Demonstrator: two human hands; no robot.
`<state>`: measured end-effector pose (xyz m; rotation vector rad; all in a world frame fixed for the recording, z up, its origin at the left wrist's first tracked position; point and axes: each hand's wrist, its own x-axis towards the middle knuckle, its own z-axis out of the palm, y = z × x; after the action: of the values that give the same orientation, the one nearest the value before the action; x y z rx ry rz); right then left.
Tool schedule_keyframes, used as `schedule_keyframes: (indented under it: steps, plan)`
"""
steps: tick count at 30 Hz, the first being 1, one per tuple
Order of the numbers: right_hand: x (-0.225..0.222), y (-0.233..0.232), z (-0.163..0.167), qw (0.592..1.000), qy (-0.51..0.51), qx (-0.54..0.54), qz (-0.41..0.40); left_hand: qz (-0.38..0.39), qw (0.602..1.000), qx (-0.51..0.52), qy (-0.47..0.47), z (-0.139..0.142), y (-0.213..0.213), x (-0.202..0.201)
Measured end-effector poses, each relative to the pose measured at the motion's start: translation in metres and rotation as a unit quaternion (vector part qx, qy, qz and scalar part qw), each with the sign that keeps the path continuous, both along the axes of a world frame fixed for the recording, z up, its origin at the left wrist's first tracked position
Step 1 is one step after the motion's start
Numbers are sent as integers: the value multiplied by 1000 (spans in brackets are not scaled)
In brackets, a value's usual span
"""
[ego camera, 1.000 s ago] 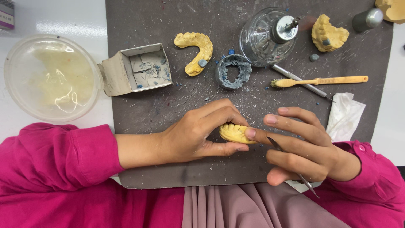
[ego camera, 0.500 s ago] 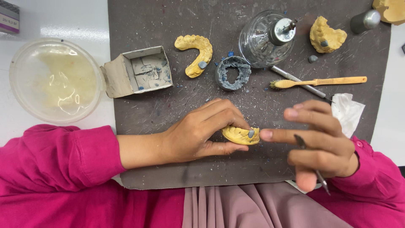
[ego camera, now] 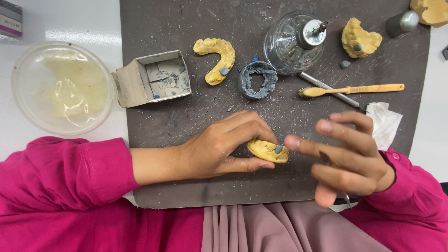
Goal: The person holds a yellow dental impression model in one hand and uses a metal probe to pick and scrape small blue wax pieces off the teeth, rotating the model to reach different spots. Other dental models, a brush, and a glass bottle sit on the work mat.
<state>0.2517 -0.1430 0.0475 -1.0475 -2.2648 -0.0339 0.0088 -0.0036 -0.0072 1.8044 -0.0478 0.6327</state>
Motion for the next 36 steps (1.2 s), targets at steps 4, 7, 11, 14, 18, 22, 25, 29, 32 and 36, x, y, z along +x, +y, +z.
schedule_keyframes:
  steps: [4,7,11,14,18,22,25,29,32,36]
  plan:
    - [-1,-2,-3,997,-48,15,57,-20,1000,-21,2,0,0,-2]
    - [-1,-2,-7,996,-77,18,39,-34,999,-25,-8,-1,1,-1]
    - [3,-2,-6,999,-5,-51,-18,-30,999,-7,-14,0,1,-2]
    - [5,-3,-4,998,40,-58,-4,-25,1000,2,-13,1,2,-2]
    - [2,-5,-8,999,-11,-12,41,-15,1000,7,-11,0,2,-1]
    - [0,-6,-15,996,-61,15,62,-17,1000,-22,-10,-2,1,-2]
    - [1,-8,-14,995,-6,-30,94,-14,1000,-13,-11,-3,2,-2]
    - [1,-8,-10,993,52,-78,72,-4,1000,0,-10,-2,4,-2]
    - [0,-7,-11,998,-5,-57,31,2,1000,9,-11,-2,2,-1]
    - [-1,-5,-17,996,-77,12,32,-1,1000,-12,-9,-3,1,-1]
